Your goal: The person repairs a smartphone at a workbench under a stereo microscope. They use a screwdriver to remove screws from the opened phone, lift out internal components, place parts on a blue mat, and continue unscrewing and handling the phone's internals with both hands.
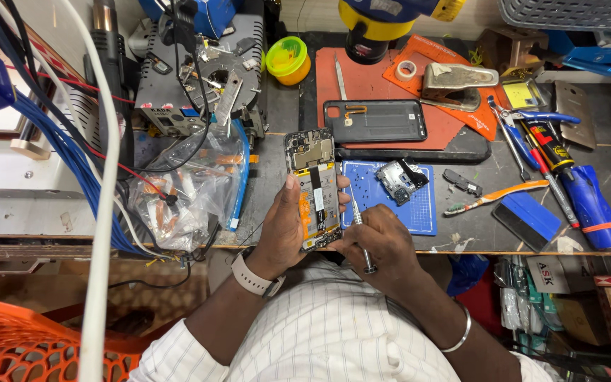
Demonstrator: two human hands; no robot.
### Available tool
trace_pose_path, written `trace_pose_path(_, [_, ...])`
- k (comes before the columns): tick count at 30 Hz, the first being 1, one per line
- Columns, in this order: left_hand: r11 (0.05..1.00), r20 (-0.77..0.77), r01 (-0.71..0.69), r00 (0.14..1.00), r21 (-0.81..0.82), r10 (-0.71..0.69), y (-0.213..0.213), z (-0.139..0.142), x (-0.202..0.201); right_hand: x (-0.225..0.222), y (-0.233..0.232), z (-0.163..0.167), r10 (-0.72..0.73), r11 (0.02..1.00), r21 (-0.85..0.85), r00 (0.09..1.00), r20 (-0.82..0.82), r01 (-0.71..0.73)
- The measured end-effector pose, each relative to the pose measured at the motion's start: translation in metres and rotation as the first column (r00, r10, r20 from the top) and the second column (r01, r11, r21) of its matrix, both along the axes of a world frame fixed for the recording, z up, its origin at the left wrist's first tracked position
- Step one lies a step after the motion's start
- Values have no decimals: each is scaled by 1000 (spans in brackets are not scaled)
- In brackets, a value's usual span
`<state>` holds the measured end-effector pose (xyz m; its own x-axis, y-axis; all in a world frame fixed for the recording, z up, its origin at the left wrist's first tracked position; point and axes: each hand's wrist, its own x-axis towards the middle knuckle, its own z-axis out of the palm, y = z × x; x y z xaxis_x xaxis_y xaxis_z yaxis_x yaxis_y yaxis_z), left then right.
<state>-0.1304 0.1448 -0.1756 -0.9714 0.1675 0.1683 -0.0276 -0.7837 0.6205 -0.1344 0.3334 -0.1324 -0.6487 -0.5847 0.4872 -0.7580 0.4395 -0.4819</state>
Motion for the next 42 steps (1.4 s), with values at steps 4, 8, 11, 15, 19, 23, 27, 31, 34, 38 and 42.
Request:
trace_pose_path(4, [999,-7,7,1000,32,-7,0,0,-1,0,1,4,-14,1000,18,999,30,13])
trace_pose_path(8, [999,19,16,1000,32,-16,0,1,-1,0,-1,9,4,1000,26,999,33,-4])
trace_pose_path(11, [999,21,18,1000,27,-18,0,2,-1,0,-3,10,-1,999,34,1000,28,0])
trace_pose_path(15, [998,40,24,999,55,-26,-2,4,0,1,1,11,22,1000,20,1000,12,-22])
trace_pose_path(19, [989,113,28,993,146,-45,-4,6,-2,2,7,11,-4,997,-77,999,40,7])
trace_pose_path(23, [981,90,49,994,190,-67,-5,8,-2,8,12,11,1,966,-254,984,180,46])
trace_pose_path(27, [982,120,63,989,178,-85,-5,10,0,8,8,13,-53,935,-337,985,166,107])
trace_pose_path(31, [988,111,101,987,117,-114,-3,11,0,-1,-1,24,-159,952,-256,986,58,169])
trace_pose_path(34, [989,6,140,990,-37,-140,-2,15,3,-12,-6,37,-236,945,-192,958,161,265])
trace_pose_path(38, [969,6,84,996,-231,-85,2,21,3,-32,-12,54,-291,941,-113,932,216,319])
trace_pose_path(42, [970,-39,87,994,-225,-98,0,24,2,-39,-19,65,-280,946,-92,927,251,311])
